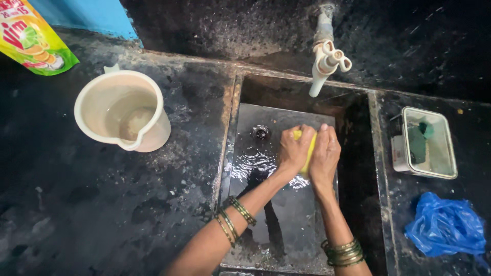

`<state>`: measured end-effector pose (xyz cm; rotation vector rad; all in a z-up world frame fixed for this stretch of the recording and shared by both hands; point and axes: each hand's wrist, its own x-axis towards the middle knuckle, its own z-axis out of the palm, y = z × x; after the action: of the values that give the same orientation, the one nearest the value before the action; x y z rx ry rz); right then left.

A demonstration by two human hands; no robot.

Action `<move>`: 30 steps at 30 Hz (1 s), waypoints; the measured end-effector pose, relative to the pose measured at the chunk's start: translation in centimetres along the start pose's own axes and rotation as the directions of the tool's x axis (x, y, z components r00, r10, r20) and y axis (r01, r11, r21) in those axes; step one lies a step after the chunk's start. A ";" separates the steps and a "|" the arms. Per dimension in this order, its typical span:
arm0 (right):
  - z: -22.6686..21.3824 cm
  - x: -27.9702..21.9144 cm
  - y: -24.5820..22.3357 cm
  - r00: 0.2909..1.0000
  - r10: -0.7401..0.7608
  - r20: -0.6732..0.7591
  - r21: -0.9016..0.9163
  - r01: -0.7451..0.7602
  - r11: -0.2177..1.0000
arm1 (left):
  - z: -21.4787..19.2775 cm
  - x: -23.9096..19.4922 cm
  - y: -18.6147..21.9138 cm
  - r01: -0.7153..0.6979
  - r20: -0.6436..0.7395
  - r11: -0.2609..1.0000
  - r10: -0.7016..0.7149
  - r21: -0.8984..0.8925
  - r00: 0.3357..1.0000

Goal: The person rinses a yellow sponge under a tap, then wipes a dark kitchen countertop. They move a colander of vegetables, a bowl of onions, a mortar and pestle, and a small plate to access the surface. After wiping, they rinse the sponge again and continue cleaning the counter and sink area.

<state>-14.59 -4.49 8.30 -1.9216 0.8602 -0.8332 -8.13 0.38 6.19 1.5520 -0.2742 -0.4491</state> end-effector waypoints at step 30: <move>-6.9 -5.8 -10.4 0.986 -0.130 0.106 0.430 0.072 0.900 | -10.7 0.4 5.0 -0.441 0.574 0.897 0.374 -0.026 0.728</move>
<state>-20.74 1.50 19.09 -1.6202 0.4529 -0.8629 -2.48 9.58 11.02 1.3762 -1.1087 -0.5417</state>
